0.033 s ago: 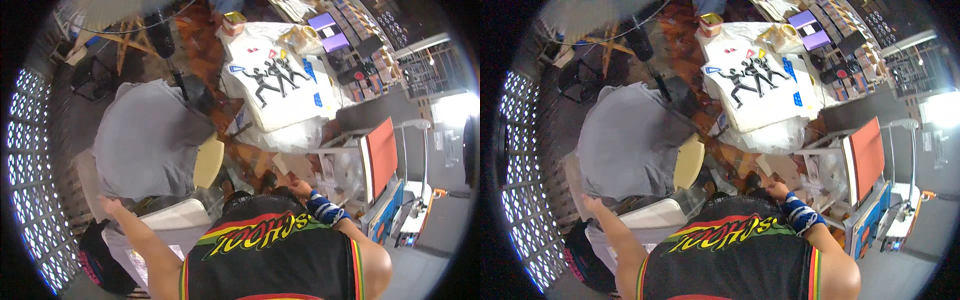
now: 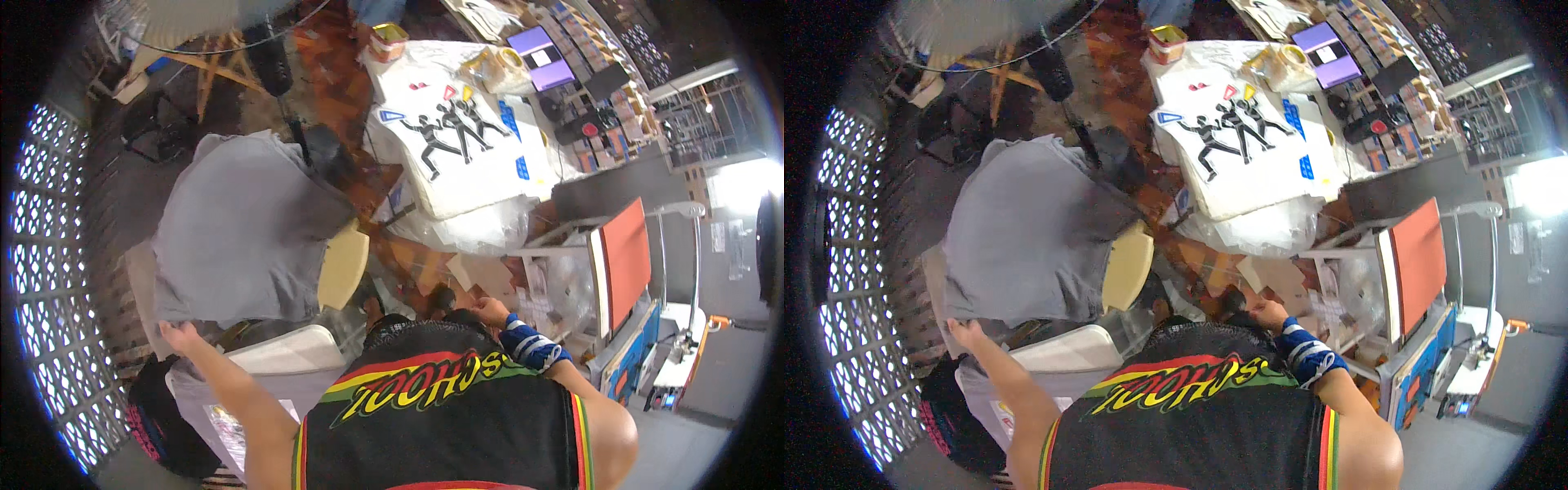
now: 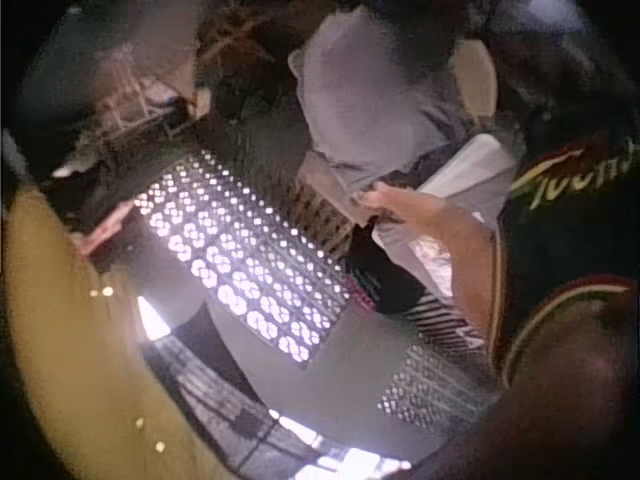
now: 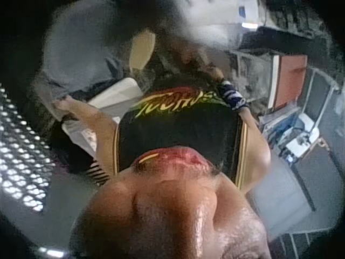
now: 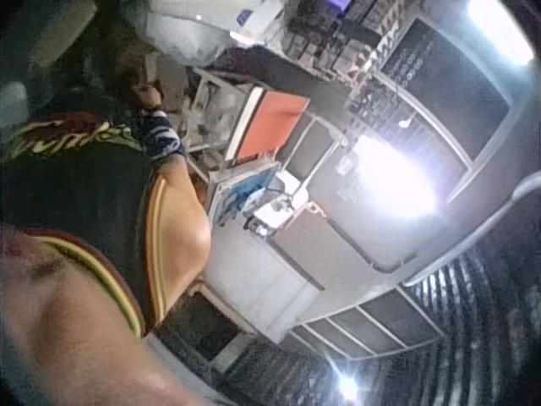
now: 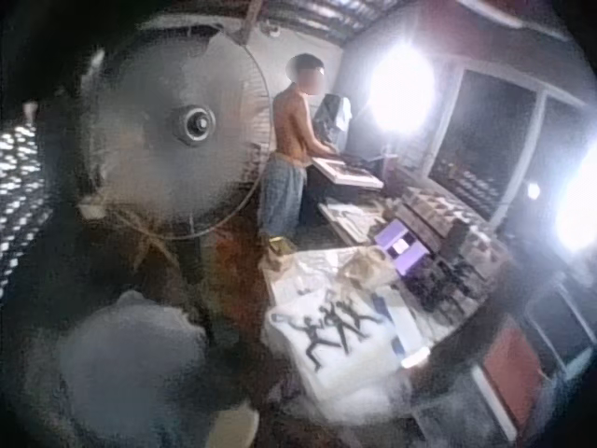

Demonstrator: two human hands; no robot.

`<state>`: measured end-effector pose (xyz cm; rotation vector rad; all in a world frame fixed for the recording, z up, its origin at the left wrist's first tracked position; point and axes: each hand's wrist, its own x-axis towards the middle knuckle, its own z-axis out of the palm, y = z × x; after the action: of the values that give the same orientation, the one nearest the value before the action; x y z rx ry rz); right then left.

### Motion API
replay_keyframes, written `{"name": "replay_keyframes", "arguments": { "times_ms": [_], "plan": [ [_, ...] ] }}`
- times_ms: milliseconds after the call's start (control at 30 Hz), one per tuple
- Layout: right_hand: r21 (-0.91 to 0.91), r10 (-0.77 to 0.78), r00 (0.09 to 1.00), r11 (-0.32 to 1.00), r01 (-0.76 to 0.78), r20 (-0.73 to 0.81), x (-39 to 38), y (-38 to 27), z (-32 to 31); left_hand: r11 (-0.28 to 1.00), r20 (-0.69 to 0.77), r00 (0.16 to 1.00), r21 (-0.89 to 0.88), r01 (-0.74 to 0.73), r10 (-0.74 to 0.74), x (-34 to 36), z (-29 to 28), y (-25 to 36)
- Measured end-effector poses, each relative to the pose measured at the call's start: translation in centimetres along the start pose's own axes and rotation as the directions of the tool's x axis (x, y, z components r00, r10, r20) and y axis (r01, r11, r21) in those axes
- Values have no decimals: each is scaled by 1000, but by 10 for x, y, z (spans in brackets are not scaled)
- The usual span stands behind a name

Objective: The person places gray t-shirts onto a heat press, aligns transfer sheets with printed graphics, and operates the press to apply the design. They repeat this process for multiple shirts, removing finished items and stacking them.

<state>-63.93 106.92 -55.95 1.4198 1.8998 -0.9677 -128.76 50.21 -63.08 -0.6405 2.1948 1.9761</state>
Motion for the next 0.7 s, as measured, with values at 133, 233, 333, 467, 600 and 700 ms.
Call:
{"name": "replay_keyframes", "arguments": {
  "times_ms": [133,233,333,467,600,700],
  "plan": [
    [141,-230,971,966,219,68,-13,-88,-32,395,435,823,-873,286,365,-119,47,34],
    [729,-505,860,616,299,75,-37,-178,-69,782,850,465,-458,423,246,-279,139,51],
    [968,-816,552,244,60,172,-94,-222,-113,998,920,-387,64,-3,-61,-431,211,107],
    [472,-944,324,315,823,64,-184,-188,-148,948,706,-696,-294,-117,133,-534,265,228],
    [658,-984,176,150,738,27,-229,-87,-169,714,844,-404,-522,-467,354,-596,354,227],
    [663,-968,252,185,725,-5,-253,-12,-169,804,496,-857,-450,-389,-137,-698,415,108]
  ]
}}
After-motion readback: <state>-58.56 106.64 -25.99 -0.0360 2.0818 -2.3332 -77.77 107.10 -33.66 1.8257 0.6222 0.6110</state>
